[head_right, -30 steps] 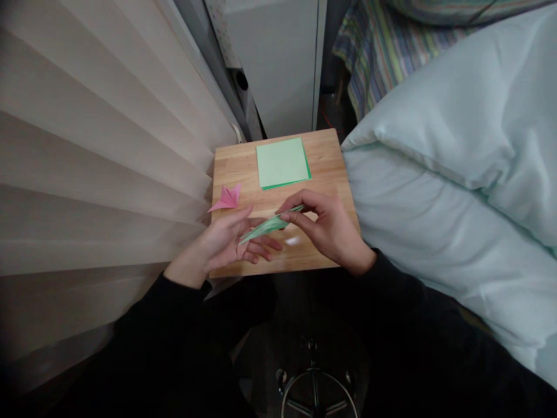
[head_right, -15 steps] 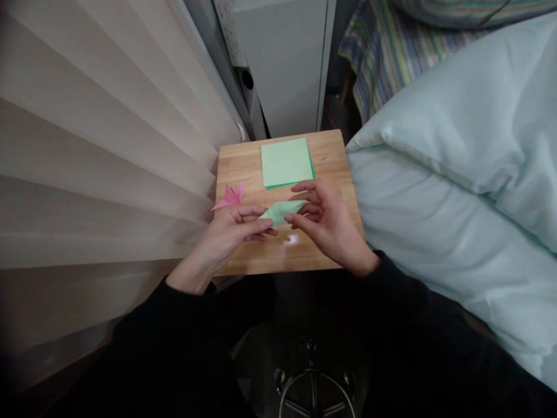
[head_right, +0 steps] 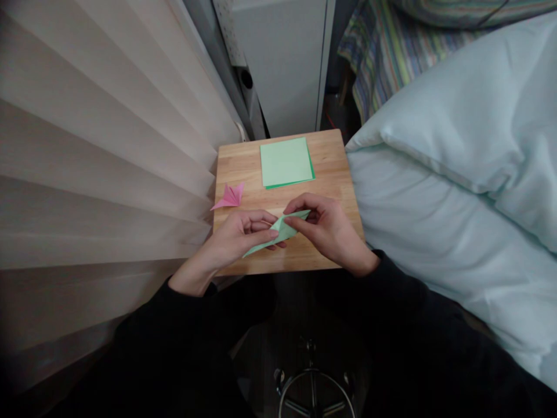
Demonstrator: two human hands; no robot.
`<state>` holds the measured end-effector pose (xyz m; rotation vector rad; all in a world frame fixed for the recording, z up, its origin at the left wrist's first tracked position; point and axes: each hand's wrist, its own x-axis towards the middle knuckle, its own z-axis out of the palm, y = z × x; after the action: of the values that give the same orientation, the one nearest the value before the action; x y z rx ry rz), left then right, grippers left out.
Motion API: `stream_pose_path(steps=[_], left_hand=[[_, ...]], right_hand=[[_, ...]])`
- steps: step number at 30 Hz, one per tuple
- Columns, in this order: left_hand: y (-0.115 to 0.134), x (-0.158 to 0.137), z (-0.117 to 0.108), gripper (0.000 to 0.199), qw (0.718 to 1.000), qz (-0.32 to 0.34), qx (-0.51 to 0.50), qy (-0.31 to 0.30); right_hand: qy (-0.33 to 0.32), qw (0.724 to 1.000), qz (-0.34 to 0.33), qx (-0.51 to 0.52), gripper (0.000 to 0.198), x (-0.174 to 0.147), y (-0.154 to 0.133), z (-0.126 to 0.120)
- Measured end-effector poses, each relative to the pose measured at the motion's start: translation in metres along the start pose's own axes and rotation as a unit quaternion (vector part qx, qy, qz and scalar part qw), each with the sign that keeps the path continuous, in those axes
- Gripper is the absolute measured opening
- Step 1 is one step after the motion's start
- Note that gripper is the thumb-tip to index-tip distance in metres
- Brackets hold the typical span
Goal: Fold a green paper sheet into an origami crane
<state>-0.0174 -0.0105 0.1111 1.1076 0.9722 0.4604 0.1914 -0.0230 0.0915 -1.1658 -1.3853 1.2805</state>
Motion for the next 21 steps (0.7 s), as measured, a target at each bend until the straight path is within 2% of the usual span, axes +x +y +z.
stream_pose_path(steps=[3, 7, 9, 14, 21], left_hand=[[-0.003, 0.002, -0.001, 0.019, 0.999, -0.010, -0.038, -0.002], [-0.005, 0.003, -0.006, 0.016, 0.994, -0.038, -0.100, 0.021], [-0.004, 0.003, -0.008, 0.016, 0.991, -0.064, -0.118, 0.023], [-0.001, 0.000, -0.009, 0.012, 0.985, -0.116, -0.125, -0.011], [0.004, 0.000, -0.007, 0.008, 0.982, -0.151, -0.110, -0.016]], right_hand=[[-0.013, 1.000, -0.001, 0.008, 0.019, 0.000, -0.001, -0.002], [-0.098, 0.994, -0.002, 0.047, 0.021, -0.002, -0.002, -0.009], [-0.132, 0.990, -0.023, 0.041, 0.025, -0.002, -0.003, -0.012], [-0.155, 0.982, -0.092, -0.057, 0.010, -0.001, -0.004, -0.016], [-0.187, 0.974, -0.109, -0.067, 0.004, -0.001, 0.000, -0.017]])
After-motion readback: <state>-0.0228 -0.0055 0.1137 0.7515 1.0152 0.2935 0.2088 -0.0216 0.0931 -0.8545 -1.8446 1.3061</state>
